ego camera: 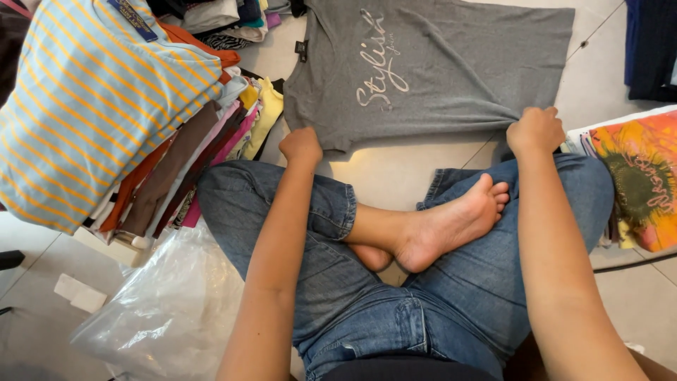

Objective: The person sits on the floor and folds a gray t-shirt by hand. They smooth the fabric, fold the sides inward, fold the bottom up, and then fold the shirt in half to create a compact rectangle.

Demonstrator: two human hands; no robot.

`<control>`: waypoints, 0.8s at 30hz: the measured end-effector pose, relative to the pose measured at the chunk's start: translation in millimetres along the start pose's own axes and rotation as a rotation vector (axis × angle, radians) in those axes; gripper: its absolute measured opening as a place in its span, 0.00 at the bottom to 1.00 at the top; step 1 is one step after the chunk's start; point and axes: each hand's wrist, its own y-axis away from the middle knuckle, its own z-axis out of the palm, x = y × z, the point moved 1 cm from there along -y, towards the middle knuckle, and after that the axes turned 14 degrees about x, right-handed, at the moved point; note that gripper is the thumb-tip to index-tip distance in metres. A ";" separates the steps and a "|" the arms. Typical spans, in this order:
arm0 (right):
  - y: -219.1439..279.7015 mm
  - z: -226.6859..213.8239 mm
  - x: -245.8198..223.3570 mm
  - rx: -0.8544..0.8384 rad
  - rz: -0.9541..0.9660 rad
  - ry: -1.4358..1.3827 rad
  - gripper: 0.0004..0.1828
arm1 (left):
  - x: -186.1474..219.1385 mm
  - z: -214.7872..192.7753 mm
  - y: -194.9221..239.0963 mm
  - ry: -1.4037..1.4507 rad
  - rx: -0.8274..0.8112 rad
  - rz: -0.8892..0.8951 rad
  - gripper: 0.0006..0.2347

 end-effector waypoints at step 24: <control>-17.0 -152.3 85.0 0.046 0.203 -1.350 0.07 | -15.1 -225.4 134.1 1.876 1.234 0.552 0.08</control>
